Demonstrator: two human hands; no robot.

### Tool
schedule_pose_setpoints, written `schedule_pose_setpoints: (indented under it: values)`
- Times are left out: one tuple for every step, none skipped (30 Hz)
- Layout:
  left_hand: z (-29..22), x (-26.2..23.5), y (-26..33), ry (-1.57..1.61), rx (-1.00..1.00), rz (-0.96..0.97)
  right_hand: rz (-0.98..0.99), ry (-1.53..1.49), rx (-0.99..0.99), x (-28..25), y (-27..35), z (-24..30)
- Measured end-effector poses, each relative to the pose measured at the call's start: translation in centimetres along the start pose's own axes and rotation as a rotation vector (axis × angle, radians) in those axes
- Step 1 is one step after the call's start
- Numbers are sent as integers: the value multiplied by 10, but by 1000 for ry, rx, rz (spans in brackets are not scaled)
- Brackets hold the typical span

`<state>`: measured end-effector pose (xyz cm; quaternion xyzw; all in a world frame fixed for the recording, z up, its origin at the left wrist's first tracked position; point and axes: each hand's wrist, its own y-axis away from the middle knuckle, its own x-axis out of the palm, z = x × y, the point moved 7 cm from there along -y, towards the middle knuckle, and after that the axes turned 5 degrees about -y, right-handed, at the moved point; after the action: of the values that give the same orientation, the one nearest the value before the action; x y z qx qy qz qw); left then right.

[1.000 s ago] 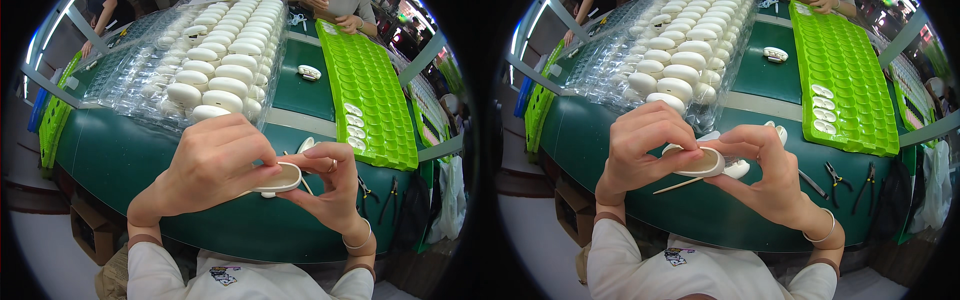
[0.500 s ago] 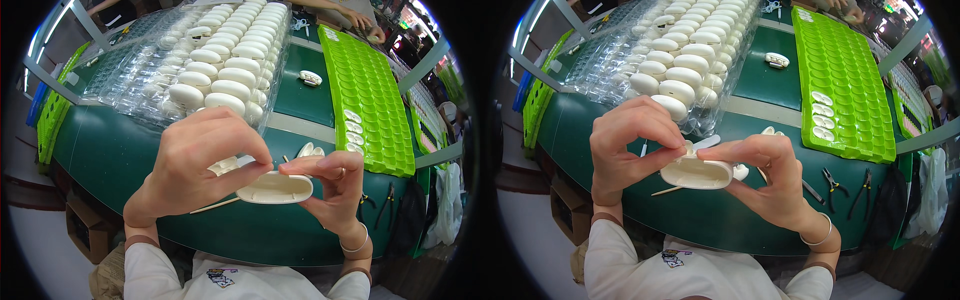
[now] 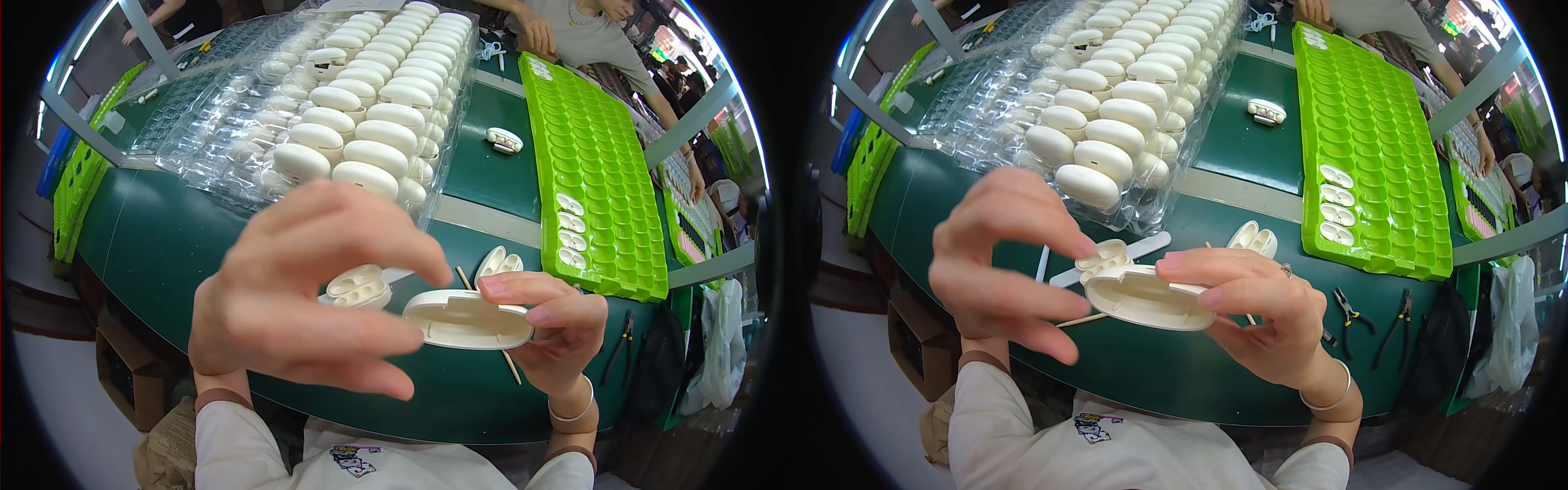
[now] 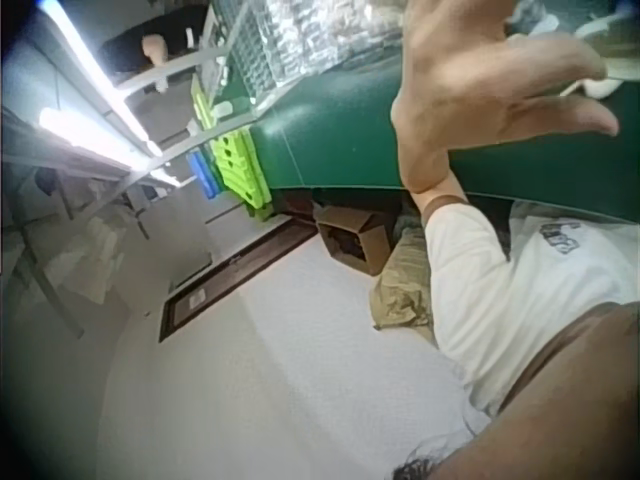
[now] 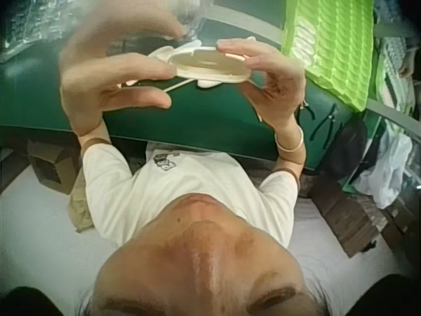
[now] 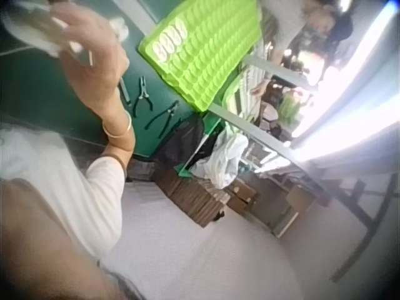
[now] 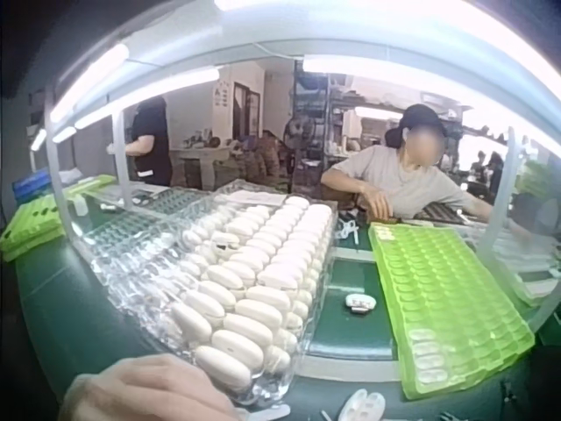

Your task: The person assembles white plastic electronic cases by inserting small red circuit boards into the bottom halves and snapping the lids on. They handle the cases one by one, using their hands to align and close the components, and place the finished units into a clear plastic tray on the table.

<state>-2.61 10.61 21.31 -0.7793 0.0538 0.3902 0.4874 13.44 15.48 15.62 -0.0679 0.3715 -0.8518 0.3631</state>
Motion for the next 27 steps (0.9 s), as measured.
schedule_pose_setpoints:
  values:
    - [-7, 8, 1, -69, 35, 24, -1, -6, 18, 0, 0, 0]
    - [-13, 15, 3, -139, 72, 46, -2, -12, 37, -1, -1, -1]
    - [-18, 24, 4, -248, 86, 57, -1, -54, 34, -3, -1, 0]
    - [-18, 28, 4, -304, 95, 48, 0, -96, 32, -5, 0, 0]
    - [-18, 32, 4, -364, 104, 38, 1, -139, 29, -6, 0, 0]
    - [-18, 33, 5, -370, 106, 11, -7, -178, 27, -6, 0, 0]
    - [-17, 33, 4, -372, 111, -7, -15, -218, 24, -5, 0, -1]
    - [-18, 33, 3, -373, 116, -26, -22, -257, 22, -4, 0, -1]
    - [-18, 34, 3, -366, 121, -35, -35, -267, 24, -3, 2, -2]
    - [-18, 35, 3, -364, 130, -56, -48, -277, 26, -2, 4, -2]
    - [-19, 36, 4, -362, 136, -77, -60, -287, 27, -2, 5, -1]
    - [-18, 39, 5, -365, 148, -109, -77, -268, 27, -3, 5, -1]
    - [-17, 39, 5, -355, 153, -115, -92, -248, 26, -4, 5, 0]
    - [-17, 39, 6, -346, 157, -120, -108, -230, 24, -5, 4, 1]
    - [-14, 40, 5, -319, 156, -99, -104, -209, 33, -6, 4, 0]
    - [-12, 41, 4, -292, 155, -79, -100, -189, 42, -7, 4, 0]
    - [-7, 41, 2, -195, 117, -60, -95, -169, 50, -8, 3, -1]
    - [-1, 42, 0, -98, 78, -40, -102, -116, 49, -9, 4, -1]
    - [4, 43, -1, -2, 38, -20, -109, -64, 49, -10, 4, -2]
    - [10, 36, -3, 186, -49, 7, -115, -11, 48, -11, 4, -2]
    - [16, 29, -1, 187, -59, -10, -128, -8, 69, -13, 3, -3]
    - [24, 21, -1, 189, -68, -28, -140, -4, 91, -15, 3, -3]
    - [28, 17, -1, 192, -77, -46, -154, 1, 112, -17, 3, -4]
    - [28, 18, -2, -6, -147, -53, -150, 16, 104, -16, 3, -3]
    - [26, 23, -1, 11, -183, -56, -148, 32, 97, -15, 3, -3]
    - [26, 29, 0, 29, -219, -58, -145, 48, 90, -15, 3, -3]
    - [26, 32, 0, 45, -257, -60, -134, 64, 69, -15, 2, -1]
